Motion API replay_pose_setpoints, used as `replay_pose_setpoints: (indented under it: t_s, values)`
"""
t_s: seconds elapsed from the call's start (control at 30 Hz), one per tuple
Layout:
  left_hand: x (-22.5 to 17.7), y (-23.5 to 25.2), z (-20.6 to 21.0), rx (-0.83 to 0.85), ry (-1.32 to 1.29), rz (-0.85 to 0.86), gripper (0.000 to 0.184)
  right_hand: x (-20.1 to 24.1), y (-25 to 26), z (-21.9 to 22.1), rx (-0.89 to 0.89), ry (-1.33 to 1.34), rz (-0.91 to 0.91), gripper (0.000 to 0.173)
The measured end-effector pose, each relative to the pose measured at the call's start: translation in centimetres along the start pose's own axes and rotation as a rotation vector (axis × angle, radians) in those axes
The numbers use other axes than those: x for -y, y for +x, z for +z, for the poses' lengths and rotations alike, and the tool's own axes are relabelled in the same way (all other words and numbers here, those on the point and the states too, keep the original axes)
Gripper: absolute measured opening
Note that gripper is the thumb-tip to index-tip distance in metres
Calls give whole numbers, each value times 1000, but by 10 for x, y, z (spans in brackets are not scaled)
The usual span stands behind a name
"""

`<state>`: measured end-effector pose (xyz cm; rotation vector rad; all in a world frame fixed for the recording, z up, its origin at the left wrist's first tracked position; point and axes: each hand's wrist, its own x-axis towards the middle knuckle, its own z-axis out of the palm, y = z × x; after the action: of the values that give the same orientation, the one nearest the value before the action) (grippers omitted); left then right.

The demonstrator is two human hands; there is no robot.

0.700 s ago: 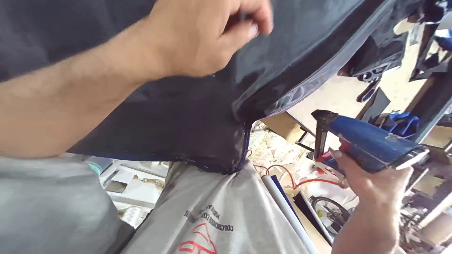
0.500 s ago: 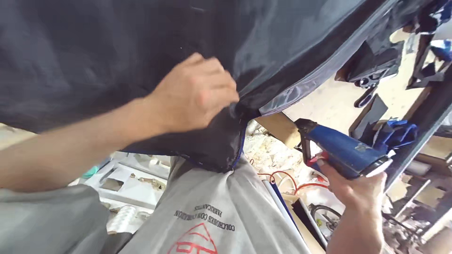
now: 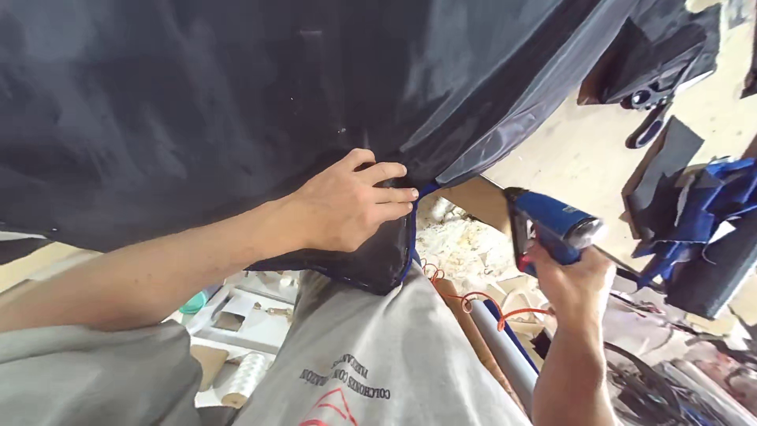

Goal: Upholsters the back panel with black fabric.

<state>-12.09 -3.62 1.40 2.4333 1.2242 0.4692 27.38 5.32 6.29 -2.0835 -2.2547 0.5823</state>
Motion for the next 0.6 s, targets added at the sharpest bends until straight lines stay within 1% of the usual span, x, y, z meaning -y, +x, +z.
replay_pose_setpoints:
  t_s: [0.07,0.13,0.17,0.2,0.23,0.3,0.33,0.4,0.47,0.5,0.53,0.6]
  values:
    - [2,3,0,10,-7,23,41,-7,23,-6,-69,-96,68,52]
    - [2,6,0,1,-40,39,38,-19,56,-8,-122,-157,134,57]
    - [1,6,0,-43,-70,29,36,-27,76,-7,-134,-180,152,61]
    - [-2,5,-1,-126,-103,0,34,-35,95,-5,-137,-195,156,64]
    - [-5,4,-4,-230,-125,-55,31,-44,115,-3,-133,-202,150,67]
    - [-15,-3,-14,-429,-123,-231,28,-62,149,4,-125,-232,125,70]
    - [-21,-8,-18,-507,-99,-333,26,-69,162,5,-97,-257,118,70]
    - [-38,-14,-17,-599,-33,-520,23,-75,180,2,18,-334,62,70]
    - [-61,-3,-5,-653,25,-649,22,-58,186,-8,77,-415,-63,64]
    - [-72,10,4,-666,53,-692,22,-42,186,-13,51,-422,-192,57]
    - [-81,27,13,-667,85,-726,22,-22,183,-17,6,-390,-380,50]
    - [-89,67,28,-657,167,-780,24,23,171,-17,-44,-220,-840,37]
